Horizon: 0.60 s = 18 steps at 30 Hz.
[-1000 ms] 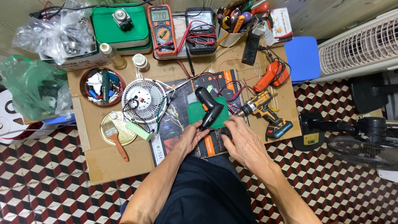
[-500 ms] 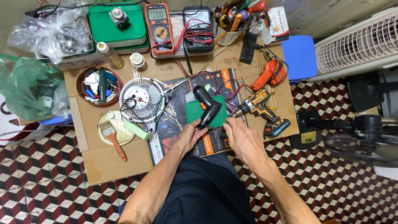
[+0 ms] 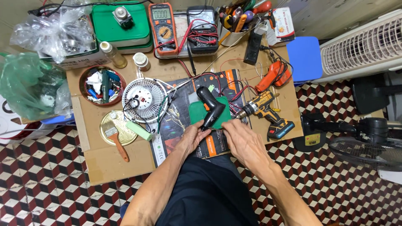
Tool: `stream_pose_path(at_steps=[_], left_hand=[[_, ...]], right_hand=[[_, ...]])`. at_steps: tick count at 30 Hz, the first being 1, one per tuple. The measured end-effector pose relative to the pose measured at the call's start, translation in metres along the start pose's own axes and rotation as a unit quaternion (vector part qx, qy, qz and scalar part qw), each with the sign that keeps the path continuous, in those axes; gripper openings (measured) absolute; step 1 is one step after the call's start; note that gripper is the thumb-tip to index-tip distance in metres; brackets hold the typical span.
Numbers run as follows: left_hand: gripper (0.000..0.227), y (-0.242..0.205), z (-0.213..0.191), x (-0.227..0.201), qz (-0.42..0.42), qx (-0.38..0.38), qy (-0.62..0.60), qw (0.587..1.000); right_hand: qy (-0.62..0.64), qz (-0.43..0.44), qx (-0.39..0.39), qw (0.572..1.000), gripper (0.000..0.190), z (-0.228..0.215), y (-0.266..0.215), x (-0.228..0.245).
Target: The recorder is disassembling and inspecting the internal components, including the motor and circuit board, of a handheld electronic device on a workbench.
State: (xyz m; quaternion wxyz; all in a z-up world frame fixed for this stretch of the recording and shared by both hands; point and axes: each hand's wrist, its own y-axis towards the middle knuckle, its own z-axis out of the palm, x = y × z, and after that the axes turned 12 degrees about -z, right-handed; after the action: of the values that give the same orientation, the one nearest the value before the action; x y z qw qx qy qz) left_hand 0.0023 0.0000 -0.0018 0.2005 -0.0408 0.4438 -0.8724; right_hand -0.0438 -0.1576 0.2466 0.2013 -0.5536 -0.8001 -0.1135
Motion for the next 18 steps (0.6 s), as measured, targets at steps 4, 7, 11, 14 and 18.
stream_pose_path(at_steps=[4,7,11,14,18], left_hand=[[0.03,0.005,-0.003,0.002,0.002,0.011,-0.006,1.0],[0.031,0.001,0.0,0.0,-0.003,-0.004,-0.003,1.0],[0.032,0.005,-0.004,0.001,0.002,0.0,-0.005,1.0],[0.032,0.0,-0.001,-0.001,0.003,0.002,-0.004,1.0],[0.032,0.0,0.001,0.0,0.002,0.001,-0.005,1.0]], right_hand=[[-0.016,-0.127,-0.086,0.988,0.036,-0.012,0.004,0.008],[0.001,0.02,-0.05,0.999,0.034,-0.011,0.008,0.011],[0.008,0.087,0.018,0.996,0.028,-0.002,0.002,0.006],[-0.018,-0.07,-0.066,0.995,0.03,-0.004,0.001,0.007],[0.025,0.146,0.013,0.989,0.037,-0.019,0.016,0.023]])
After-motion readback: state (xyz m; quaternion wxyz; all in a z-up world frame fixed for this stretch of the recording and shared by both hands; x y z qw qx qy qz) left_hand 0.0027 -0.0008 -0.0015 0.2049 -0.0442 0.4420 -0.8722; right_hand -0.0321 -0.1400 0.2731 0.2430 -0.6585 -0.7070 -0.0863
